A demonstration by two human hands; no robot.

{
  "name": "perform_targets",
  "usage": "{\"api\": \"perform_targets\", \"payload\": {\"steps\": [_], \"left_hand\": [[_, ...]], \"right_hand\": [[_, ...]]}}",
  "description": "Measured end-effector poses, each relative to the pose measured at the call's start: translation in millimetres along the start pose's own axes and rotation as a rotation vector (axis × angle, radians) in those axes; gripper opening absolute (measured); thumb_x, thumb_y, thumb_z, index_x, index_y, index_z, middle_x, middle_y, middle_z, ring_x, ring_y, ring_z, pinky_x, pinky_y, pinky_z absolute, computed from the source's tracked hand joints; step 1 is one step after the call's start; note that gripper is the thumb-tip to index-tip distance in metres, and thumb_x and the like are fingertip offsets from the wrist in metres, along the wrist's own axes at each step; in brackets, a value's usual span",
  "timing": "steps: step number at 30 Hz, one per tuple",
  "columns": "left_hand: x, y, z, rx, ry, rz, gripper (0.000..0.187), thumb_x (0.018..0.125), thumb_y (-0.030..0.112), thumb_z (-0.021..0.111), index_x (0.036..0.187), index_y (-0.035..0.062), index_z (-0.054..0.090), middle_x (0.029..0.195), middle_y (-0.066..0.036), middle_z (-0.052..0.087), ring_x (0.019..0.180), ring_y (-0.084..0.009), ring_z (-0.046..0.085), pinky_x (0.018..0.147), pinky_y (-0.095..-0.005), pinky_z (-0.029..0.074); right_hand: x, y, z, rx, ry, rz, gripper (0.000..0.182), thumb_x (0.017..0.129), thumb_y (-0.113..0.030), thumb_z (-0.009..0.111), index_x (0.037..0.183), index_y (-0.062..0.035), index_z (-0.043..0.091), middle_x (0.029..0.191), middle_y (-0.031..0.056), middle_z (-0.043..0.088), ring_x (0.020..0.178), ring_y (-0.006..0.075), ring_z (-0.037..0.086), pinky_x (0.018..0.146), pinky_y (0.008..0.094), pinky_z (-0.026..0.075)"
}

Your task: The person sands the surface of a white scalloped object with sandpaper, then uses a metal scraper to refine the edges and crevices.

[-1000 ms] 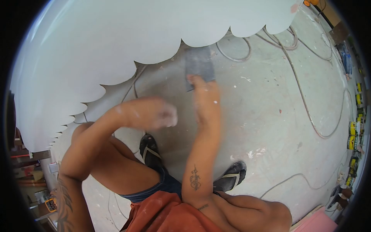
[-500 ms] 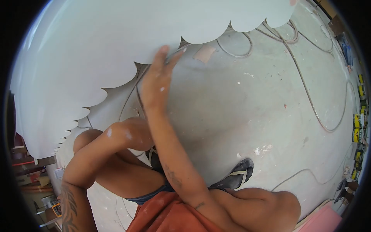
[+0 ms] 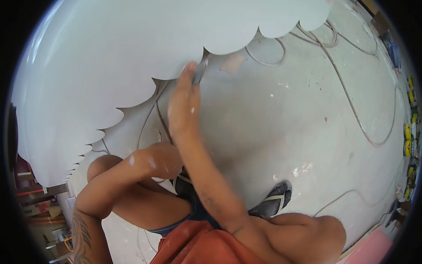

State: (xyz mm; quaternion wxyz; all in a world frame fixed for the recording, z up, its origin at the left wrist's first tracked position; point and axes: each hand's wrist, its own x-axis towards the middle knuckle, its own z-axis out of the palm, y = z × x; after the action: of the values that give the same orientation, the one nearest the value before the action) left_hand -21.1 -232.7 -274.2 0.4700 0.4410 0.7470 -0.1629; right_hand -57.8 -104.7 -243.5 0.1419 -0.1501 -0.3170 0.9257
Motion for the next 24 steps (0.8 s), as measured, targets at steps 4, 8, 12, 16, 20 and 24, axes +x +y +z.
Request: {"api": "perform_targets", "payload": {"steps": [4, 8, 12, 16, 20, 24], "left_hand": [[5, 1, 2, -0.145, 0.129, 0.081, 0.021, 0.087, 0.007, 0.056, 0.089, -0.0007, 0.075, 0.091, -0.02, 0.075, 0.092, -0.0372, 0.073, 0.084, -0.0464, 0.057], [-5, 19, -27, 0.033, -0.106, 0.014, 0.021, 0.084, 0.009, 0.057, 0.089, -0.0011, 0.076, 0.095, -0.02, 0.076, 0.099, -0.0357, 0.073, 0.088, -0.0455, 0.057], [-8, 14, -26, -0.003, -0.025, 0.026, 0.023, 0.083, 0.01, 0.057, 0.091, -0.0013, 0.076, 0.097, -0.02, 0.075, 0.099, -0.0358, 0.073, 0.088, -0.0458, 0.057], [-19, 20, -35, -0.023, -0.014, 0.023, 0.023, 0.083, 0.009, 0.057, 0.093, -0.0019, 0.075, 0.1, -0.019, 0.074, 0.1, -0.0365, 0.073, 0.088, -0.0463, 0.057], [-10, 20, -24, -0.01, -0.042, 0.024, 0.02, 0.083, 0.011, 0.059, 0.088, -0.0011, 0.075, 0.098, -0.018, 0.075, 0.096, -0.0372, 0.074, 0.083, -0.0468, 0.058], [-13, 19, -35, 0.021, 0.013, 0.085, 0.018, 0.083, 0.011, 0.061, 0.082, -0.0006, 0.075, 0.093, -0.017, 0.076, 0.092, -0.0365, 0.075, 0.077, -0.0479, 0.059]], "right_hand": [[-12, -8, 24, 0.185, 0.213, 0.024, 0.069, 0.111, -0.056, 0.042, 0.154, -0.0023, 0.04, 0.159, 0.0057, 0.043, 0.147, 0.0171, 0.039, 0.124, 0.0418, 0.03], [41, 10, -49, 0.215, -0.17, 0.064, 0.061, 0.111, -0.046, 0.047, 0.153, -0.0024, 0.042, 0.154, 0.0074, 0.05, 0.144, 0.0219, 0.045, 0.123, 0.0459, 0.033], [31, 1, -83, 0.357, -0.022, 0.075, 0.044, 0.106, -0.021, 0.057, 0.143, 0.0038, 0.051, 0.138, 0.0101, 0.062, 0.131, 0.0238, 0.057, 0.119, 0.0448, 0.041], [-15, -24, -45, 0.051, 0.181, 0.193, 0.026, 0.099, -0.013, 0.062, 0.12, 0.0017, 0.065, 0.111, 0.0049, 0.062, 0.099, 0.014, 0.058, 0.093, 0.0299, 0.046], [18, 2, -41, 0.367, -0.088, 0.096, 0.021, 0.091, -0.002, 0.061, 0.112, 0.0016, 0.066, 0.109, 0.0047, 0.061, 0.096, 0.0147, 0.056, 0.09, 0.0283, 0.046], [-6, -27, -13, 0.483, 0.031, 0.112, 0.022, 0.084, 0.008, 0.057, 0.105, 0.0018, 0.064, 0.108, 0.0039, 0.058, 0.098, 0.0172, 0.055, 0.096, 0.0322, 0.046]]}}
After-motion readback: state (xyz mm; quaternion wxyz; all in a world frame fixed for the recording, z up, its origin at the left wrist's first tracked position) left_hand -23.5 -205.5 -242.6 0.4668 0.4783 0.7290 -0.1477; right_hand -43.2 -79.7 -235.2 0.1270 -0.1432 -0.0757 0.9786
